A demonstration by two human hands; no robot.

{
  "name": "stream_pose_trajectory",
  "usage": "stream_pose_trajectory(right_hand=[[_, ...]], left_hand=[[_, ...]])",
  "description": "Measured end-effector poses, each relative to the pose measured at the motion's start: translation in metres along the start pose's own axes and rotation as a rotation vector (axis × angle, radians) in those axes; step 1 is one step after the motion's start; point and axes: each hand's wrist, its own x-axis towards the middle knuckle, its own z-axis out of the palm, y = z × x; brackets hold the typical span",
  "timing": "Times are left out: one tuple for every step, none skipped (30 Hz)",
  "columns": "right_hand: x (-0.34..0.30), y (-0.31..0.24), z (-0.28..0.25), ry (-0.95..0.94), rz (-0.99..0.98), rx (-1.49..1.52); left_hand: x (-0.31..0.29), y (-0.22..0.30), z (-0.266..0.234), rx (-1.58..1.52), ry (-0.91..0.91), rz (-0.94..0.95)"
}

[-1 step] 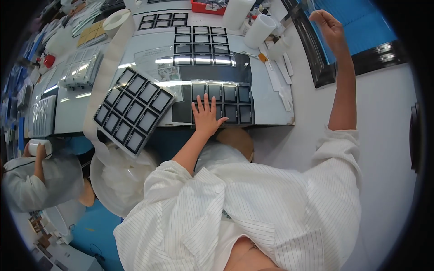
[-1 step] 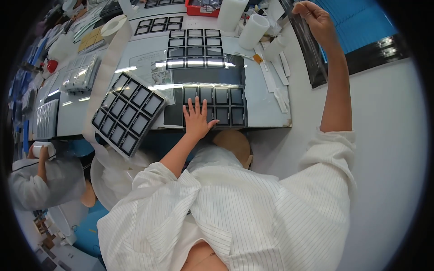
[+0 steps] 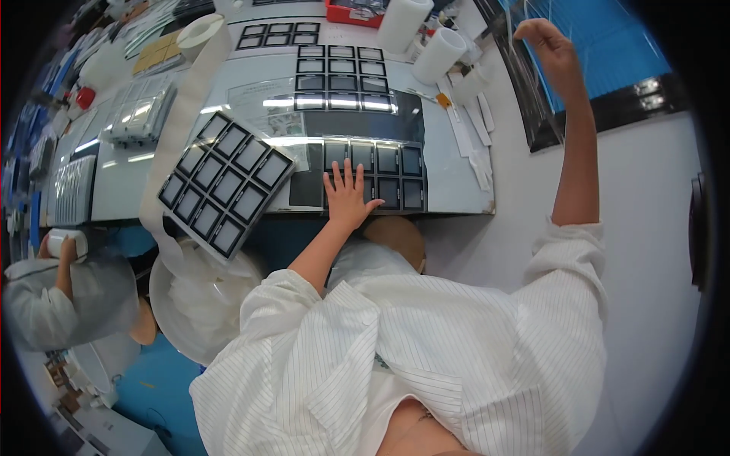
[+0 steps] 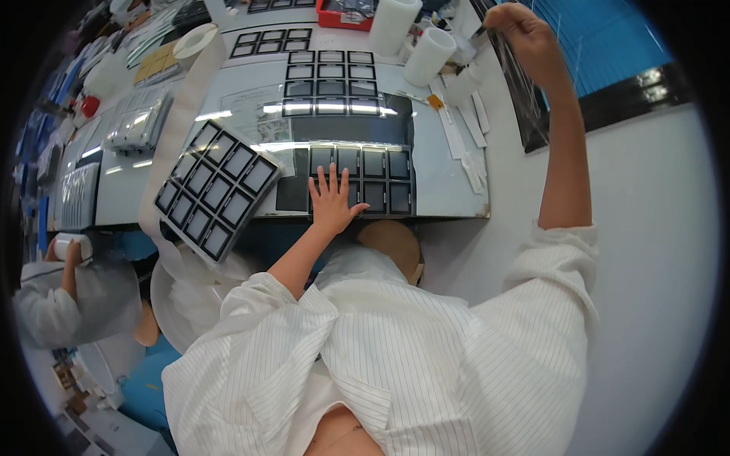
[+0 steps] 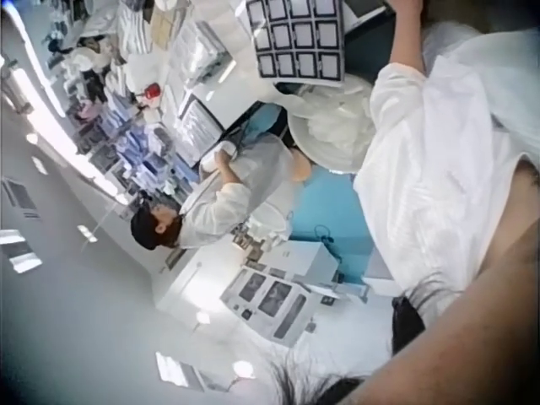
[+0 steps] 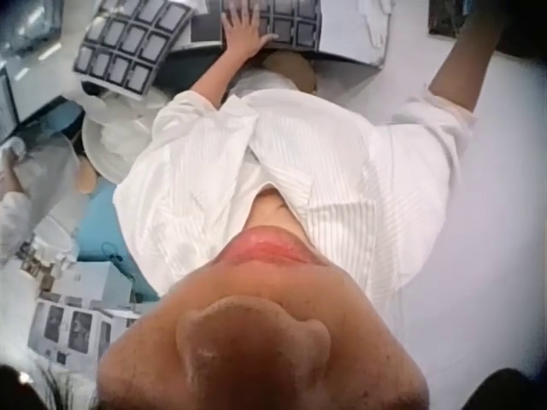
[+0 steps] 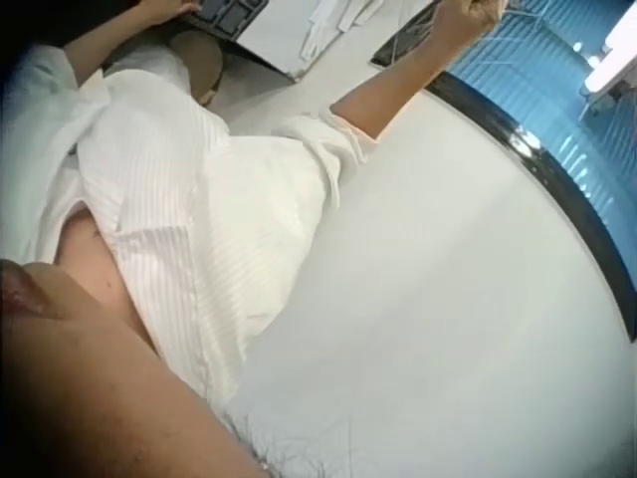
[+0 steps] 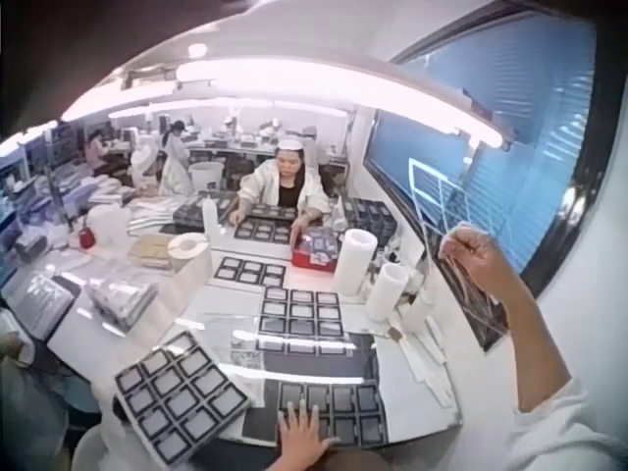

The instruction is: Sort small components into grid-shaped trays on an assembly line.

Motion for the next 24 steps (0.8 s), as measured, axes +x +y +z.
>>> stream_pose_trajectory(right_hand=[[0.006, -0.024, 0.015, -0.040, -0.233, -0.136], [0.012, -0.050, 0.055, -0.066, -0.342, -0.129], [0.011, -0.078, 0.093, -0.093, -0.463, -0.126], [0.007, -0.099, 0.119, -0.189, -0.481, -0.026], [0.008, -0.124, 0.143, -0.238, -0.691, -0.030], [0.004, -0.152, 0.174, -0.319, -0.650, 0.108], [0.005, -0.178, 0.201, -0.377, -0.763, 0.195], [0.003, -0.201, 0.234, -0.460, -0.832, 0.233], [0.004, -0.233, 0.263, -0.532, -0.974, 0.296], [-0.002, -0.262, 0.297, -0.562, -1.082, 0.390], [-0.010, -0.303, 0.326, -0.612, -1.253, 0.472], [-0.024, -0.340, 0.352, -0.688, -1.342, 0.594], [-0.048, -0.378, 0.380, -0.768, -1.443, 0.743], [-0.074, -0.415, 0.399, -0.849, -1.590, 0.767], [-0.097, -0.439, 0.418, -0.903, -1.680, 0.764], [-0.124, -0.465, 0.439, -0.932, -1.751, 0.828], [-0.164, -0.499, 0.456, -0.963, -1.835, 0.915], [-0.195, -0.524, 0.472, -0.980, -1.887, 0.952], [-0.211, -0.532, 0.499, -0.991, -1.904, 0.969], [-0.250, -0.554, 0.524, -0.993, -1.930, 0.984], [-0.281, -0.575, 0.539, -0.973, -1.966, 0.981], [-0.310, -0.597, 0.552, -0.969, -1.960, 0.953], [-0.339, -0.618, 0.561, -0.966, -1.951, 0.922], [-0.361, -0.639, 0.567, -1.025, -1.924, 0.855]], left_hand=[[-0.002, -0.007, -0.003, 0.009, -0.025, -0.004], [-0.008, -0.021, -0.006, 0.040, -0.005, -0.093], [-0.011, -0.026, -0.007, -0.014, -0.009, -0.093], [-0.012, -0.027, -0.005, -0.075, -0.006, -0.083], [-0.013, -0.028, 0.001, -0.099, 0.006, -0.063], [-0.014, -0.030, 0.006, -0.120, 0.019, -0.056], [-0.014, -0.028, 0.005, -0.096, 0.023, -0.048], [-0.016, -0.028, 0.000, -0.066, 0.020, -0.046], [-0.021, -0.028, -0.006, -0.042, 0.083, -0.056], [-0.022, -0.028, -0.012, -0.014, 0.145, -0.049], [-0.028, -0.034, -0.012, -0.006, 0.168, -0.088], [-0.031, -0.037, -0.012, -0.005, 0.191, -0.093], [-0.038, -0.042, -0.002, 0.014, 0.278, -0.107], [-0.045, -0.045, 0.008, 0.035, 0.366, -0.107], [-0.049, -0.042, 0.001, 0.008, 0.342, -0.174], [-0.053, -0.040, -0.009, -0.013, 0.320, -0.242], [-0.053, -0.039, 0.007, -0.147, 0.387, -0.300], [-0.049, -0.046, 0.024, -0.285, 0.461, -0.318], [-0.071, -0.047, -0.020, -0.120, 0.880, -0.349], [-0.098, -0.064, -0.011, -0.116, 0.888, -0.382], [-0.115, -0.082, -0.017, -0.117, 0.862, -0.427], [-0.130, -0.099, -0.024, -0.114, 0.832, -0.466], [-0.145, -0.112, -0.030, -0.114, 0.801, -0.504], [-0.159, -0.122, -0.034, -0.119, 0.767, -0.541]])
